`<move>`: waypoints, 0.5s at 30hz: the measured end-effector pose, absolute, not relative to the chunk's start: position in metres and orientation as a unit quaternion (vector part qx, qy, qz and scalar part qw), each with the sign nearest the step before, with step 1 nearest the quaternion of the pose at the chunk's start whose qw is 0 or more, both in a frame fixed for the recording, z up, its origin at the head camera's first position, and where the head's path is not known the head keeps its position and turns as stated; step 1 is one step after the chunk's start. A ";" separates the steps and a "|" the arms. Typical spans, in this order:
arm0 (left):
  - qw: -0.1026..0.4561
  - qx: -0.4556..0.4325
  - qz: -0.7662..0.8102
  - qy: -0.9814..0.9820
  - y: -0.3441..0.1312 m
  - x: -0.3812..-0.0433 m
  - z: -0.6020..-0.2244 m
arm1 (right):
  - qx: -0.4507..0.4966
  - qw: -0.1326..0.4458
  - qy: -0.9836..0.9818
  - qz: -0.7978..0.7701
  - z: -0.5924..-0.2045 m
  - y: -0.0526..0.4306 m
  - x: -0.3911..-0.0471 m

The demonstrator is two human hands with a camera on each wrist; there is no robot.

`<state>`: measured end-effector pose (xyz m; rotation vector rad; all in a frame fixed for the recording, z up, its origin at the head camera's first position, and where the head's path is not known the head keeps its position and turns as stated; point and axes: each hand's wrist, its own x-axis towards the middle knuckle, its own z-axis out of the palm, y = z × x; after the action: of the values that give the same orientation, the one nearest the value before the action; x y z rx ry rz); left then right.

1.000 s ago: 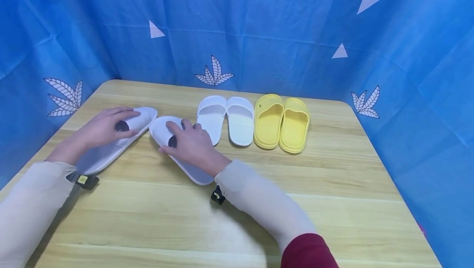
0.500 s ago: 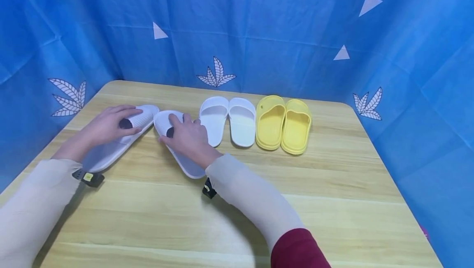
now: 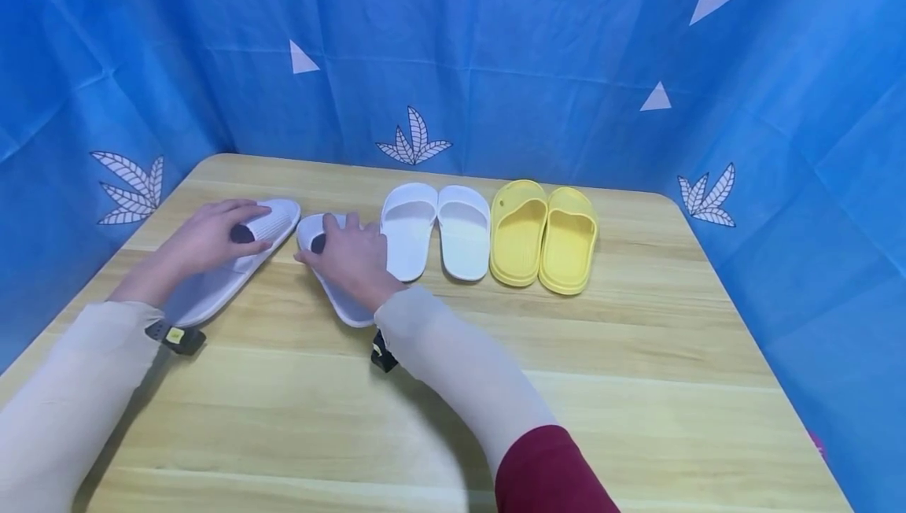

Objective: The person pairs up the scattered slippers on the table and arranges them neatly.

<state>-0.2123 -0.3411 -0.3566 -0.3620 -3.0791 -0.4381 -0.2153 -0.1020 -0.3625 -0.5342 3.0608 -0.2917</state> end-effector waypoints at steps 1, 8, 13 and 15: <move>0.001 -0.112 -0.139 -0.984 -0.341 -0.212 -0.357 | -0.172 0.008 0.981 -0.092 -0.364 -0.103 -0.216; -0.016 -0.112 -0.133 -0.985 -0.342 -0.212 -0.357 | -0.182 0.025 0.981 -0.066 -0.363 -0.102 -0.220; -0.028 -0.131 -0.131 -0.982 -0.347 -0.212 -0.356 | -0.229 0.038 0.969 -0.082 -0.362 -0.097 -0.230; -0.041 -0.132 -0.132 -0.982 -0.348 -0.212 -0.355 | -0.254 0.048 0.961 -0.099 -0.362 -0.095 -0.235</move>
<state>-0.2123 -0.3476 -0.3553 -0.4271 -3.1663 -0.4263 -0.2348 -0.0955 -0.3616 -0.7737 2.9304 -0.3010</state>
